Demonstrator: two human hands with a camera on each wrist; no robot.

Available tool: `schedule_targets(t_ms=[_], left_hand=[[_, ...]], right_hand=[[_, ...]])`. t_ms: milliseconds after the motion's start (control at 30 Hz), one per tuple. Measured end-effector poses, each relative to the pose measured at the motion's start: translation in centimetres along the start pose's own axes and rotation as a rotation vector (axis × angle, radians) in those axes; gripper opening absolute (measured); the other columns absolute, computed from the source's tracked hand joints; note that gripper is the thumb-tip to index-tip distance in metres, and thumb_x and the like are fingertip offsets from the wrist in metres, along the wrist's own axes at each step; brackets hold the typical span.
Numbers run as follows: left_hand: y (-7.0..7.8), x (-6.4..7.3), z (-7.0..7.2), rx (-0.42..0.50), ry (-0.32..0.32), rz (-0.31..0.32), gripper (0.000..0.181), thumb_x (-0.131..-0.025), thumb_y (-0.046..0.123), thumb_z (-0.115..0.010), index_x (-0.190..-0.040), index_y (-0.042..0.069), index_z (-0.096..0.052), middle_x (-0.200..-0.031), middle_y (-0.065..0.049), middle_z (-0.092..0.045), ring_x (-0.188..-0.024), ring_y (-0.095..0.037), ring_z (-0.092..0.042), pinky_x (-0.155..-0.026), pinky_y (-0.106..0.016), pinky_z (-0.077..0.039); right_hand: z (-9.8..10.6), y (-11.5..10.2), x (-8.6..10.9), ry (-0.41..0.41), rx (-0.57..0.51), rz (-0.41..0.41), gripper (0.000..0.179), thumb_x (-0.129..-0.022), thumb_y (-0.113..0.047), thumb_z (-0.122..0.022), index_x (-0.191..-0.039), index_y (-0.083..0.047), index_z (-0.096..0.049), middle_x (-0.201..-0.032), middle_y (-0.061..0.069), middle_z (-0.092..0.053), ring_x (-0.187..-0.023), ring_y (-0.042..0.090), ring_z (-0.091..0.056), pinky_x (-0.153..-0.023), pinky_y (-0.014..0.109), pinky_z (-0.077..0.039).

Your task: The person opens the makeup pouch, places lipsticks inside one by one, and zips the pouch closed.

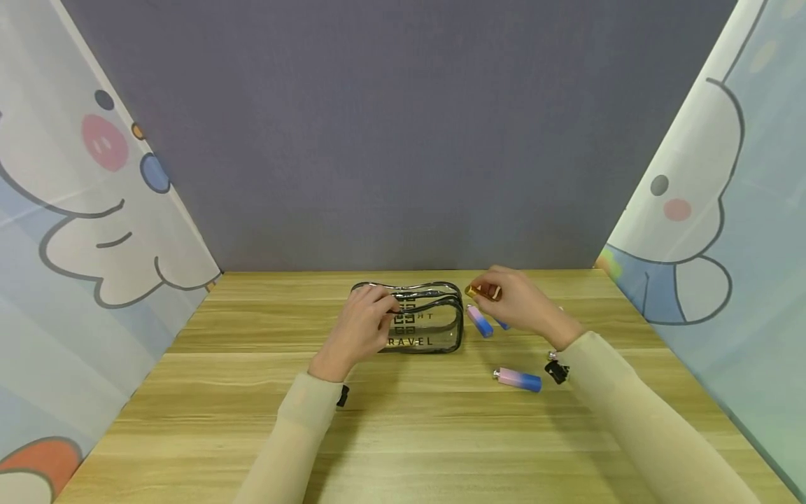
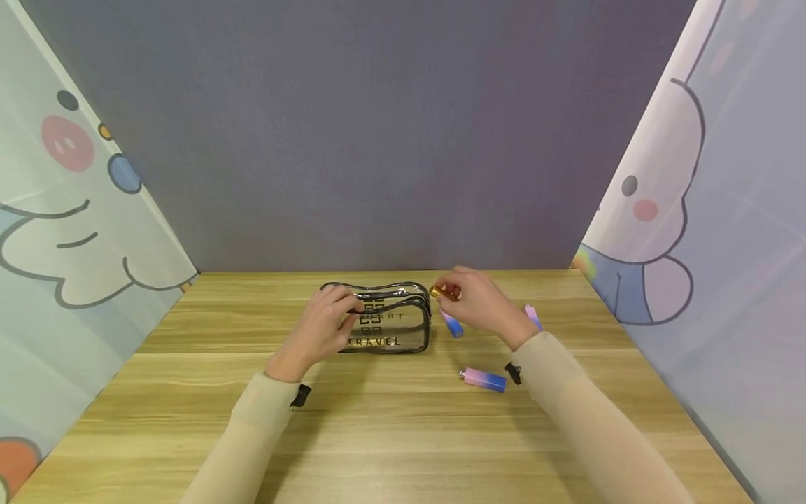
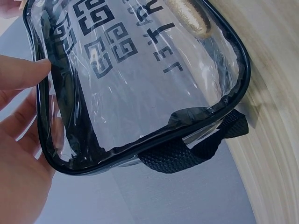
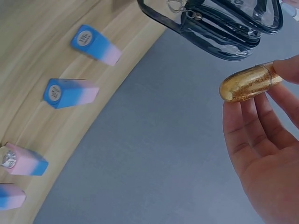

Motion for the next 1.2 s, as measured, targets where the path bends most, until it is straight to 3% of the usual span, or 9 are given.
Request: schedule_targets(t_ms=[467,1200], left_hand=[[0.0,0.0,0.0,0.005,0.010,0.000,0.021,-0.080,-0.010,-0.071,-0.091,0.009,-0.073,-0.097,-0.004,-0.068,-0.094,-0.025,-0.062,-0.092,-0.042,-0.049],[-0.1,-0.1,-0.2,-0.012,-0.011,0.006,0.020,-0.082,-0.008,-0.071,-0.091,0.010,-0.073,-0.096,-0.004,-0.067,-0.094,-0.025,-0.062,-0.093,-0.042,-0.050]], right_hand=[[0.1,-1.7,-1.5,0.033,-0.054,0.028,0.023,-0.093,-0.014,-0.071,-0.113,-0.003,-0.074,-0.093,0.000,-0.064,-0.082,0.014,-0.059,-0.072,0.034,-0.055],[-1.0,-5.0,-4.2,0.013,-0.133,0.084,0.023,-0.096,-0.013,-0.069,-0.116,-0.003,-0.073,-0.096,0.002,-0.063,-0.086,0.015,-0.059,-0.074,0.033,-0.055]])
Point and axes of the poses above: each hand's wrist, its own x-axis away from the middle knuckle, its own z-axis out of the back of the hand, y = z × x, the point moved 8 cm from there along -x, towards the middle knuckle
